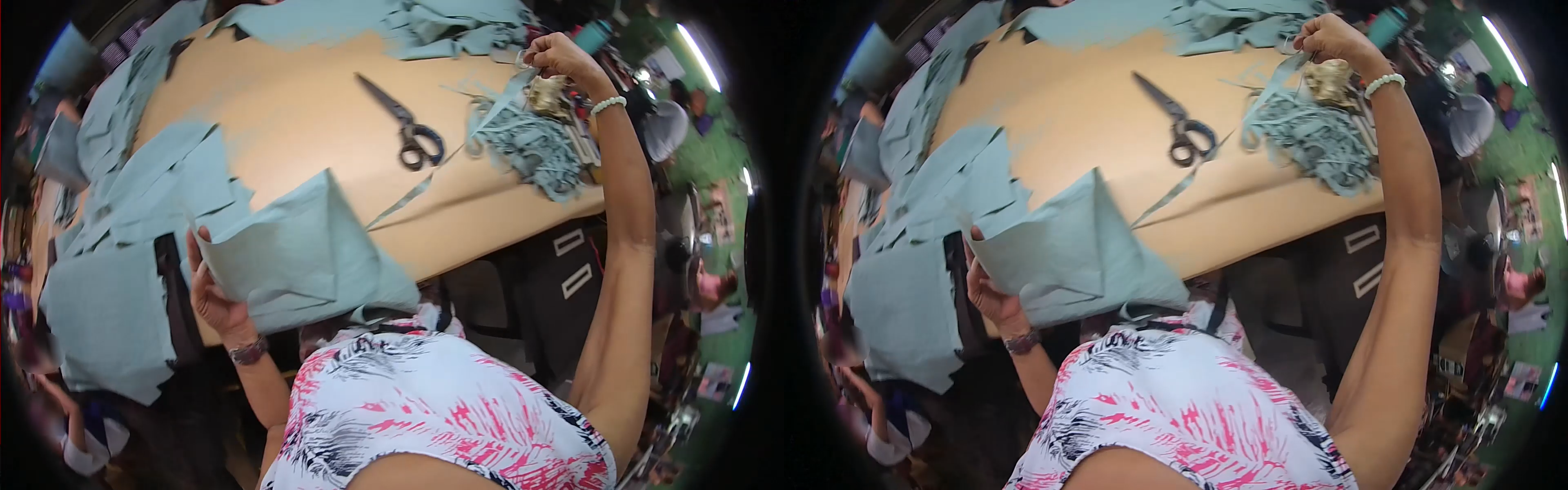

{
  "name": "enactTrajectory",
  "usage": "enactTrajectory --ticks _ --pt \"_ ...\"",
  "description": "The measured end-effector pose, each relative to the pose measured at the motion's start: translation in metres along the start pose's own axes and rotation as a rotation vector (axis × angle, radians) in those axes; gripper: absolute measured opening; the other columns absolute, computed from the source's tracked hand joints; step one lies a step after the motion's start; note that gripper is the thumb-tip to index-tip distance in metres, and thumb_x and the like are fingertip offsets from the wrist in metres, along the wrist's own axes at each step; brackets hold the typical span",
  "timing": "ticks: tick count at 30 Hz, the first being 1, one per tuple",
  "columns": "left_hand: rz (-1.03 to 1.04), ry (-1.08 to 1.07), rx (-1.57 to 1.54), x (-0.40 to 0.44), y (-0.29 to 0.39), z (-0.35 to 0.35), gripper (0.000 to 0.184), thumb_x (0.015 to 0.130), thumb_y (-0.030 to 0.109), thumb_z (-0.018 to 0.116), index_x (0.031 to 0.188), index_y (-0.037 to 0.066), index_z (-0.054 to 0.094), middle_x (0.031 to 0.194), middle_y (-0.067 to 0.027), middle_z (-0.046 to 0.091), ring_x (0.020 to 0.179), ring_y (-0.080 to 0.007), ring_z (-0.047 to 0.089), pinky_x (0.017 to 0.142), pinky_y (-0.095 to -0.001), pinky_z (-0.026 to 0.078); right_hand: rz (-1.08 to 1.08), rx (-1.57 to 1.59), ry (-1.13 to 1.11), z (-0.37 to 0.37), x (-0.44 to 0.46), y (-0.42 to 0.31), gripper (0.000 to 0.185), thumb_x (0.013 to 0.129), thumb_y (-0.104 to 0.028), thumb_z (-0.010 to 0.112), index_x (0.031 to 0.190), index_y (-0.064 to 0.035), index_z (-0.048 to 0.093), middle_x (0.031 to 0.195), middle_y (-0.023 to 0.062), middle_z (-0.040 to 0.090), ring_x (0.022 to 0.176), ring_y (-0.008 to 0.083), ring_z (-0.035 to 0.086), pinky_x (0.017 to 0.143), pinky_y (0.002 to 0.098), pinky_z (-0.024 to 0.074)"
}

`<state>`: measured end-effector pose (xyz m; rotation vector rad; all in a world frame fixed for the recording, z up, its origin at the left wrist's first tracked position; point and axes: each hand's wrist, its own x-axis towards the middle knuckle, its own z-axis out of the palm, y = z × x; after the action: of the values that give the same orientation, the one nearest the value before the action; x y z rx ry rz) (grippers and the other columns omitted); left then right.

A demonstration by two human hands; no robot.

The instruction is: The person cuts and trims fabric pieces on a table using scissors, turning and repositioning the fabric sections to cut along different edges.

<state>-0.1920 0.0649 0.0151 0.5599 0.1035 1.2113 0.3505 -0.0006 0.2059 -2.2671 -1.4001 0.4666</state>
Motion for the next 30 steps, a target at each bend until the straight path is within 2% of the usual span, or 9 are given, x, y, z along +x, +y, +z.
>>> enactTrajectory --ticks 4,6,8,14,17,23,24,28,30 --pt "-0.116 -0.034 -0.028 0.016 -0.021 0.025 0.054 0.08 -0.001 0.046 0.132 0.002 0.03 0.131 -0.0116 0.041 0.112 -0.0219 0.048 0.098 -0.0409 0.036 0.047 -0.214 0.196 -0.028 -0.009 0.037 0.013 0.069 -0.002 0.054 0.076 0.0022 0.065 0.069 0.0091 0.064 0.059 0.0137 0.059 0.053 0.0293 0.0489" --pt "-0.163 -0.067 0.04 0.022 -0.027 0.033 0.054 0.08 -0.001 0.045 0.132 0.002 0.031 0.128 -0.0134 0.043 0.111 -0.0234 0.049 0.097 -0.0405 0.038 0.032 -0.509 0.337 -0.026 -0.014 0.049 0.014 0.071 -0.008 0.06 0.081 -0.0007 0.066 0.074 0.0169 0.064 0.07 0.029 0.063 0.065 0.0364 0.0492" --pt "-0.177 -0.034 0.114 0.025 -0.03 0.042 0.053 0.079 -0.002 0.045 0.13 -0.001 0.033 0.126 -0.015 0.045 0.109 -0.0247 0.051 0.095 -0.0395 0.041 -0.029 -0.62 0.585 -0.021 -0.009 0.07 0.016 0.074 -0.013 0.059 0.084 -0.002 0.065 0.076 0.0187 0.063 0.075 0.0348 0.061 0.069 0.04 0.0482" --pt "-0.176 0.048 0.221 0.03 -0.034 0.05 0.052 0.076 -0.003 0.045 0.127 -0.004 0.036 0.123 -0.0176 0.046 0.107 -0.0263 0.052 0.092 -0.0385 0.043 -0.241 -0.55 0.981 -0.084 0.019 0.065 0.018 0.07 -0.012 0.059 0.084 -0.0019 0.064 0.079 0.0188 0.061 0.076 0.0336 0.06 0.07 0.0389 0.0474" --pt "-0.167 0.042 0.238 0.035 -0.035 0.048 0.053 0.078 -0.001 0.044 0.13 -0.001 0.033 0.124 -0.019 0.046 0.109 -0.0275 0.051 0.093 -0.0398 0.042 -0.429 -0.177 1.139 -0.109 0.02 0.011 0.015 0.075 -0.001 0.049 0.072 0.0008 0.063 0.068 0.0096 0.065 0.06 0.0161 0.06 0.057 0.0287 0.0472" --pt "-0.161 0.063 0.359 0.04 -0.049 0.057 0.057 0.074 -0.001 0.047 0.129 -0.003 0.034 0.124 -0.0182 0.046 0.112 -0.026 0.048 0.096 -0.0361 0.039 -0.614 0.094 0.994 -0.09 0.047 -0.003 0.012 0.076 -0.001 0.05 0.078 0.0005 0.062 0.073 0.0108 0.064 0.061 0.0148 0.059 0.056 0.03 0.0472" --pt "-0.159 0.038 0.42 0.042 -0.054 0.064 0.058 0.073 0.0 0.048 0.129 -0.003 0.035 0.124 -0.018 0.045 0.114 -0.0254 0.046 0.097 -0.0351 0.036 -0.471 -0.645 1.143 -0.081 0.06 0.019 0.009 0.077 -0.01 0.058 0.084 -0.0052 0.063 0.088 0.0124 0.065 0.074 0.0272 0.062 0.065 0.0379 0.0487" --pt "-0.195 -0.079 0.853 0.053 -0.072 0.103 0.06 0.068 0.001 0.052 0.127 -0.004 0.039 0.125 -0.0161 0.046 0.118 -0.0227 0.041 0.101 -0.0312 0.028 -0.252 -0.733 0.244 0.019 0.041 0.058 0.016 0.074 -0.01 0.052 0.08 0.0005 0.062 0.084 0.0203 0.061 0.081 0.0359 0.059 0.072 0.0413 0.0472" --pt "-0.238 -0.147 0.969 0.062 -0.081 0.116 0.055 0.068 0.0 0.055 0.122 -0.005 0.045 0.124 -0.0132 0.048 0.115 -0.0191 0.043 0.098 -0.0287 0.031 -0.225 -0.939 -0.276 0.042 0.034 0.054 0.03 0.072 -0.013 0.061 0.099 -0.0002 0.06 0.099 0.0195 0.058 0.095 0.0343 0.054 0.082 0.0399 0.0427"
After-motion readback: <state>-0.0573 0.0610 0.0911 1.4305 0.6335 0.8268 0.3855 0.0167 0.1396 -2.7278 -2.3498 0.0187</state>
